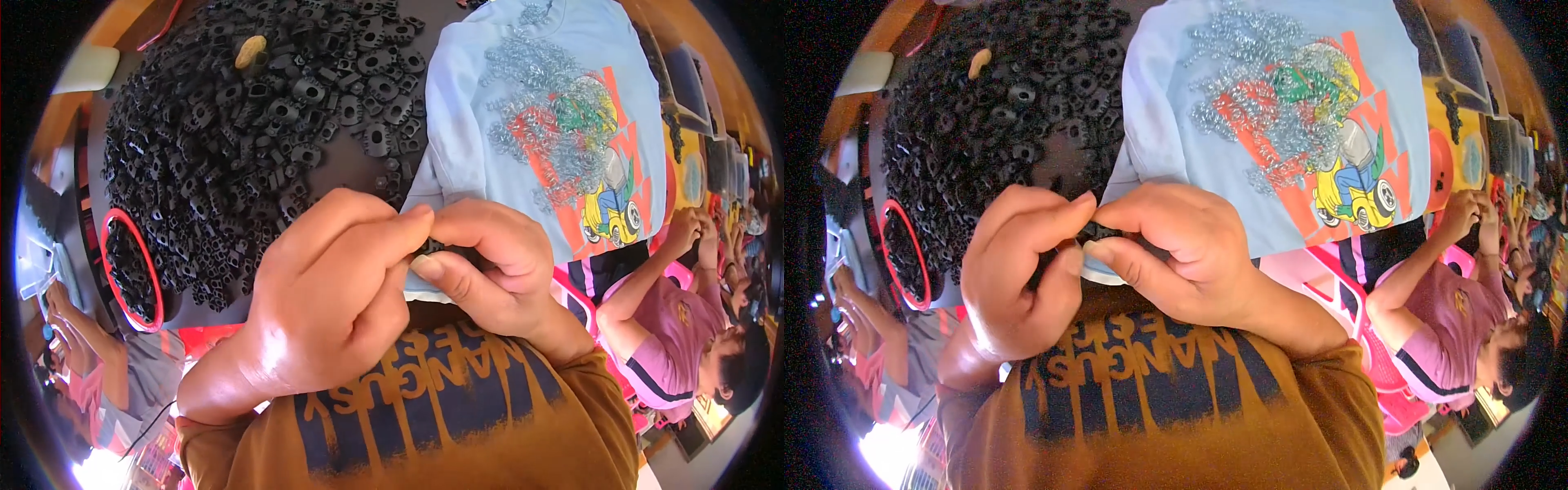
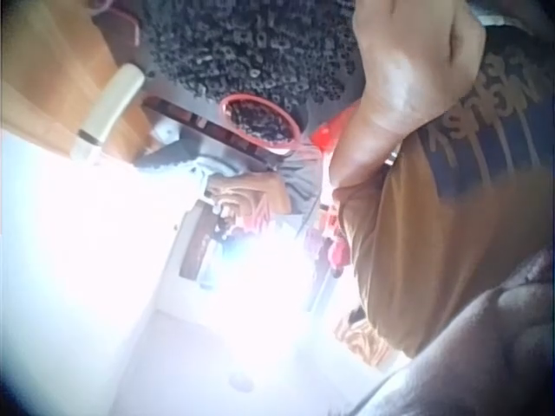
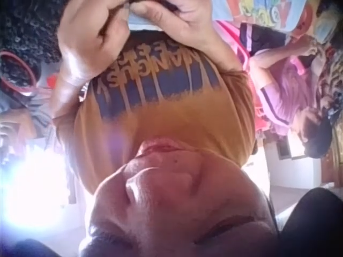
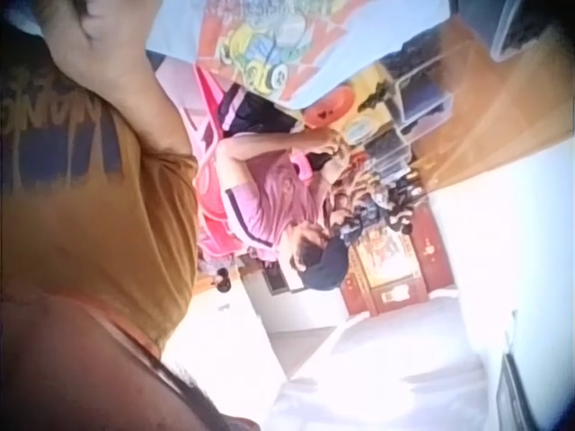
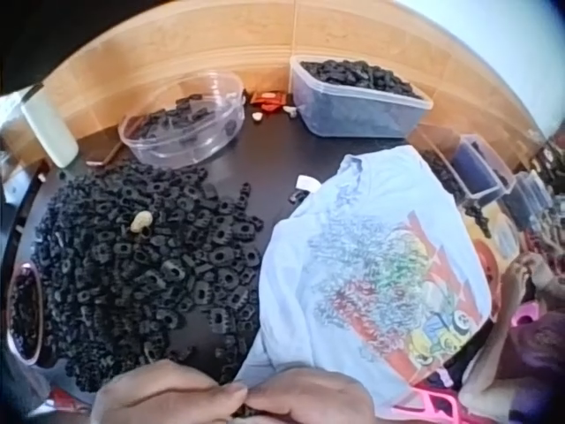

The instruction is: Assembling small black plastic fasteners or clips by hand at a workbench.

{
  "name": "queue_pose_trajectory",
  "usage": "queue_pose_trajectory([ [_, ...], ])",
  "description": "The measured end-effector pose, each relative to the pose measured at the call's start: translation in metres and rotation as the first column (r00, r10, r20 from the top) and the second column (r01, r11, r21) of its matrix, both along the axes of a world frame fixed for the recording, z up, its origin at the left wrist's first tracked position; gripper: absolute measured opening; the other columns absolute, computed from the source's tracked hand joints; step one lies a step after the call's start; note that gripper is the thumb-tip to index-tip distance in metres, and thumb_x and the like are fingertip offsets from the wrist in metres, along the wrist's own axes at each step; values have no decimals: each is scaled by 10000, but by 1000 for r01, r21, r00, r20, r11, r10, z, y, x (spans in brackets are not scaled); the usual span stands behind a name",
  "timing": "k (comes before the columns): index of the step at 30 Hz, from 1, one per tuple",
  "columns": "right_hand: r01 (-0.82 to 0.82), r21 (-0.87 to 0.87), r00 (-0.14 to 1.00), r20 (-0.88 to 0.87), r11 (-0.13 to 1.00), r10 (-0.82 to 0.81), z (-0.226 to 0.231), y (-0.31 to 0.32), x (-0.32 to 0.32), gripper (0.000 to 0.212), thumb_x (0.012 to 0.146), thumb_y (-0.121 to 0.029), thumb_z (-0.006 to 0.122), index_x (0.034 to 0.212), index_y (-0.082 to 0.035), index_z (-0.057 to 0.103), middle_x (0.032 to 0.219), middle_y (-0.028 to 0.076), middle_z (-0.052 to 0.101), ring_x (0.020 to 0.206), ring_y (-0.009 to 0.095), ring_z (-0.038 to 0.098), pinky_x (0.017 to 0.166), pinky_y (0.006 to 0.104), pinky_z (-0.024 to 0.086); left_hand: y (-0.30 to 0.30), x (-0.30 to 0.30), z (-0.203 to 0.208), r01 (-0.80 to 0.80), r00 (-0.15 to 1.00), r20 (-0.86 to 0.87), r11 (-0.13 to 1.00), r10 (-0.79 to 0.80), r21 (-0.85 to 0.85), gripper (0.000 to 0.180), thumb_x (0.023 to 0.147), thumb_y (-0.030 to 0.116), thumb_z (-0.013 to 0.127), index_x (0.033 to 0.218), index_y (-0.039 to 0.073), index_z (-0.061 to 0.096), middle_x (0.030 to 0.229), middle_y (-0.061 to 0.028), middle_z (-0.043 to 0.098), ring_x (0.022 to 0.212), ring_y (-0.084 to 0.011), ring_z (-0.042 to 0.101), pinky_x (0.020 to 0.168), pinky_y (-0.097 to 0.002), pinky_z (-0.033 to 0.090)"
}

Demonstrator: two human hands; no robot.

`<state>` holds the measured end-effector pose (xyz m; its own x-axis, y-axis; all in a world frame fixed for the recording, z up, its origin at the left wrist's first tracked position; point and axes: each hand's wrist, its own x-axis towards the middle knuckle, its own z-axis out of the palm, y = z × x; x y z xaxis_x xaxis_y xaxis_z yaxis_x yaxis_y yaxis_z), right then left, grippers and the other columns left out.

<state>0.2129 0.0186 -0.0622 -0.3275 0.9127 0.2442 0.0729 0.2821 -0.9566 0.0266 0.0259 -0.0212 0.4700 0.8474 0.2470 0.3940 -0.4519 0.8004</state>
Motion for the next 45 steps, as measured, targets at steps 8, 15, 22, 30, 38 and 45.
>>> queue_pose_trajectory([
  [8,75,20,996,-45,997,-74,-4,-4,-2,139,802,-70,689,923,-16,646,717,100,609,604,251,582,546,312,445,-12,19,-41,-137,990,83,934,116,329,484,597,-121,588,1079,-90,609,869,-127,564,653,-229,575,550,-322,474],
  [15,51,-46,992,-116,998,-56,-2,-4,-5,131,822,-69,685,931,-5,650,747,99,629,625,199,601,562,282,451,-5,16,-26,-140,990,59,927,127,347,458,625,-114,605,1081,-71,620,798,-97,567,620,-216,557,541,-318,453],
  [22,38,-298,938,-319,954,-137,1,-6,-7,138,856,-59,665,968,19,645,853,84,655,712,112,600,629,245,464,-5,19,-16,-194,977,-30,941,210,278,531,618,-46,655,1146,-34,600,855,-74,596,703,-213,562,651,-350,434],
  [30,32,-229,967,-240,973,-89,6,-5,-9,138,861,-40,649,982,25,638,849,85,652,736,126,603,650,245,461,-7,9,-18,-146,934,-205,835,294,531,486,647,105,710,1110,-14,624,933,-64,562,743,-189,553,745,-360,445],
  [38,-6,-270,984,-173,963,-42,14,-1,-15,134,865,-63,651,968,20,636,819,76,644,734,119,602,646,248,462,-4,-2,-10,-124,903,-278,819,327,560,442,694,173,695,1093,-3,626,919,-58,556,737,-159,543,784,-349,440],
  [45,-3,-321,991,-126,947,-39,26,3,-21,121,859,-65,655,950,14,650,821,82,653,722,116,605,640,251,468,-2,-14,-9,-61,909,-303,809,287,584,431,700,171,704,1079,-17,622,880,-59,547,704,-167,532,778,-354,448],
])
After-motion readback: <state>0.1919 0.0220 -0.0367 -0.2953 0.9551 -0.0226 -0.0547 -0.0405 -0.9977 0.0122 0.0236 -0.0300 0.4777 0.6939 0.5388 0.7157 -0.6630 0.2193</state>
